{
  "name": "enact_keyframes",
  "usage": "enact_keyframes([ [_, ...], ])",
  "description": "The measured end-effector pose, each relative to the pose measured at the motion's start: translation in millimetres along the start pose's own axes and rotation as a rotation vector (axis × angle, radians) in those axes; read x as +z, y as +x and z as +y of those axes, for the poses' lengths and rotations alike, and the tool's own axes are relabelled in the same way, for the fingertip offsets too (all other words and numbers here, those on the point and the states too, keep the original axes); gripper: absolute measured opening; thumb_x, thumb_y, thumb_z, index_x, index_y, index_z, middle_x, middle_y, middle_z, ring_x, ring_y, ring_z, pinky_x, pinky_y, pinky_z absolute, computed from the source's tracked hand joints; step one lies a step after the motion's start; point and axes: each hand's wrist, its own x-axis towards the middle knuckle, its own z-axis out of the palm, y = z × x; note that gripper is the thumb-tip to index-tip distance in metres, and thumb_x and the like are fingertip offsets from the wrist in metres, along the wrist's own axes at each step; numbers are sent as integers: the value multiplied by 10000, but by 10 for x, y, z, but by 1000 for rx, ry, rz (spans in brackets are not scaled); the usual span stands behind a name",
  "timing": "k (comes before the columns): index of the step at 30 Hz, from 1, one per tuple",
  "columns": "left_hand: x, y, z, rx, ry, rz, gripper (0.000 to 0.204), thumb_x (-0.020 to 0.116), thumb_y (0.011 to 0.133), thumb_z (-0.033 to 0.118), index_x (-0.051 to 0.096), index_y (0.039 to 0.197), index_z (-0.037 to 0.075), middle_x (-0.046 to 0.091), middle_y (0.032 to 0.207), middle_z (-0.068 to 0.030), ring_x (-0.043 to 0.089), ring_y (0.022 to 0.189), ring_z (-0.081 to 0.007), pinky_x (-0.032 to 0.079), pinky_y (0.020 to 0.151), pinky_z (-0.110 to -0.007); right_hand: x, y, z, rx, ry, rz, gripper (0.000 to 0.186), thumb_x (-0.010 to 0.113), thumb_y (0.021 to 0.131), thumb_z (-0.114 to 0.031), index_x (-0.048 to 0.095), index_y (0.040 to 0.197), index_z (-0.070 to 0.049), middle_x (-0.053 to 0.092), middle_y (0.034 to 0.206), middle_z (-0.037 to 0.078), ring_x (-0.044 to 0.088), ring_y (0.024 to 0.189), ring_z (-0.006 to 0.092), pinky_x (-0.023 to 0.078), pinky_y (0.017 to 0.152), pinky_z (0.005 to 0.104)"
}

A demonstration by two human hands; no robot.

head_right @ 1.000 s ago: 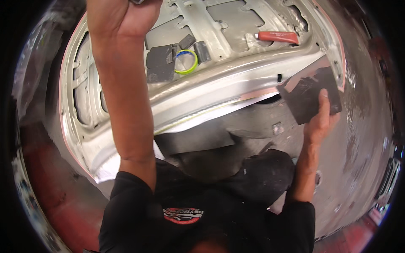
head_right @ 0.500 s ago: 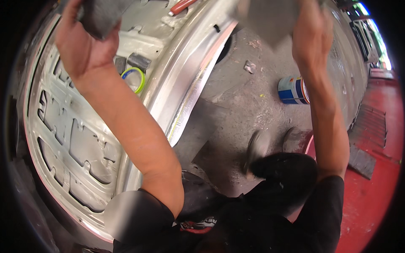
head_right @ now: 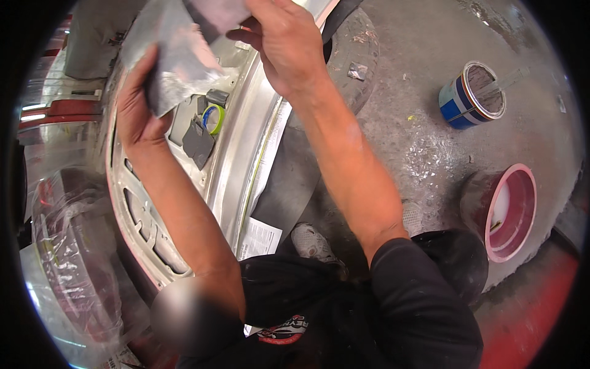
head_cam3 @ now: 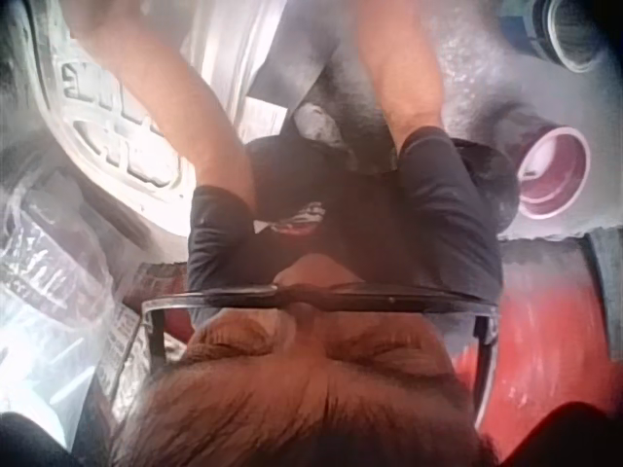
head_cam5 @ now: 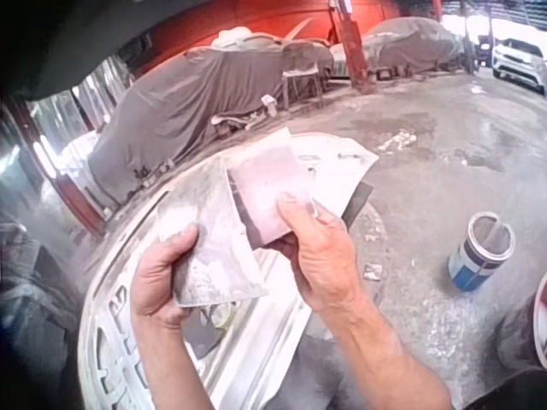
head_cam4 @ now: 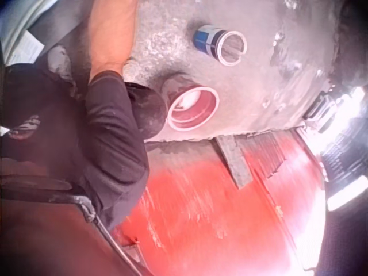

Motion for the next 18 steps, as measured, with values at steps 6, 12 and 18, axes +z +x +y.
enact_keyframes([
  [6, 854, -357, 520, 250, 39, 124, 295, 619, 898, 93, 591, 1144, -67, 649, 1128, -170, 651, 1020, -237, 560, 879, -343, -833, -774, 633, 188, -167, 652, 390, 450, 991, -254, 497, 1266, 18, 532, 1199, 137, 479, 1184, 246, 385, 1016, 395],
  [12, 1403, -727, -380, 573, 409, 589, 413, 589, 922, 126, 502, 1273, -75, 603, 1200, -168, 602, 1095, -245, 506, 933, -353, -1382, -1148, 1615, 445, -666, 613, 440, 432, 963, -113, 410, 1364, 66, 540, 1287, 200, 541, 1154, 235, 406, 1004, 329],
  [18, 1131, -876, -692, 378, 319, 729, 338, 580, 932, 107, 539, 1229, -49, 620, 1184, -147, 622, 1053, -226, 503, 932, -346, -1501, -1001, 1248, 582, -610, 470, 481, 446, 919, -20, 362, 1374, 112, 496, 1350, 238, 521, 1216, 261, 401, 1025, 320],
])
